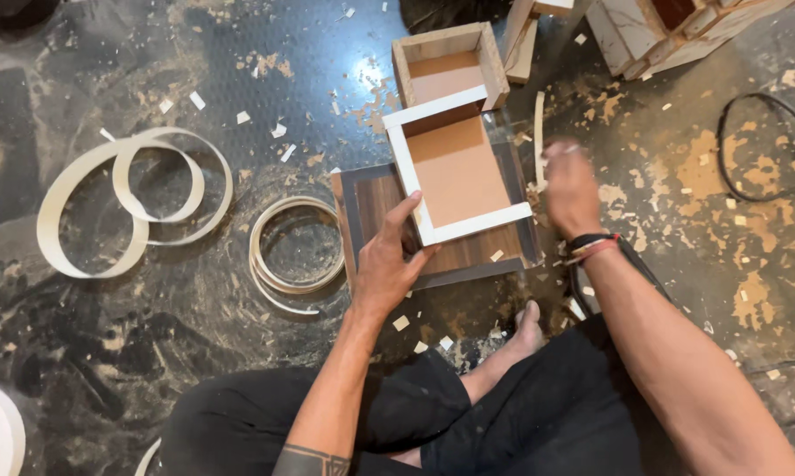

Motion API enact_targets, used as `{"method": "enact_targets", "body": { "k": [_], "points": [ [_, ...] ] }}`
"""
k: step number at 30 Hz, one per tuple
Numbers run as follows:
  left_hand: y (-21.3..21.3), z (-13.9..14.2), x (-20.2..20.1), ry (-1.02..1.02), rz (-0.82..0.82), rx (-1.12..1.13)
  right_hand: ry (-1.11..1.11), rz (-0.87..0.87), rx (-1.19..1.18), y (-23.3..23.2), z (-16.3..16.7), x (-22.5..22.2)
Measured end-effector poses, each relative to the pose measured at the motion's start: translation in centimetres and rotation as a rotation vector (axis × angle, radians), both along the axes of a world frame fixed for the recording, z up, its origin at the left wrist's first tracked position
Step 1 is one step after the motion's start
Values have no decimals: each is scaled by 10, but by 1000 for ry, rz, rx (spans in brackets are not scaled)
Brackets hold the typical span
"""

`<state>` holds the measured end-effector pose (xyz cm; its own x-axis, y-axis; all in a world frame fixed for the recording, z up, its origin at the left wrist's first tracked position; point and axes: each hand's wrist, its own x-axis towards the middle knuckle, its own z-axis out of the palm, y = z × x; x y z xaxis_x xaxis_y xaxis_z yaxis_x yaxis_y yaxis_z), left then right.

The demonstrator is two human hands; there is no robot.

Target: The person sits on the floor and assembles small wooden boxes by attaching white edging strips to the top edges. They use a staple gun to secure the strips, then press and smooth them by hand. The person repeats this process on multiple boxes, occasionally repositioning them on a wooden block.

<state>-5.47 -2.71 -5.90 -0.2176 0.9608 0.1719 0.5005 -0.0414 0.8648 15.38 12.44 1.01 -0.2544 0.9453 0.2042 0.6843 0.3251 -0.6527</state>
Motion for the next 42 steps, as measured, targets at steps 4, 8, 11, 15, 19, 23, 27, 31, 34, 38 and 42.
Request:
{"method": "enact_targets", "body": {
  "k": [4, 8, 11, 15, 19, 23, 27, 31, 34, 38, 42],
  "points": [
    [-3, -7, -1, -23, -16, -1, -30, 218, 77, -2, 22, -17],
    [-2, -11, -2, -87, -6, 49, -374, 402, 277, -33, 33, -51],
    [0, -11, -6, -149, -18, 73, -400, 354, 303, -46, 46, -70],
    [-1, -8, -10, -122, -8, 140, -420, 408, 213, -78, 54, -112],
    [-6, 0, -6, -46, 55, 12, -379, 461, 339, -87, 59, -108],
    [-9, 15, 1, -28, 21, -180, -414, 486, 492, -70, 62, -60],
    [-11, 32, 9, 385, -79, 85, -298, 335, 294, -66, 62, -32],
    [-3, 37, 27, 902, -69, 97, 63, 252, 124, -63, 63, -27],
    [12, 28, 54, 1110, -106, 99, 133, 236, 53, -59, 67, -21],
    [39, 15, 97, 1185, -103, 133, 239, 267, 18, -55, 71, -11],
    [45, 20, 112, 1028, -198, 82, 499, 286, -150, -53, 70, 2]
  ]
}}
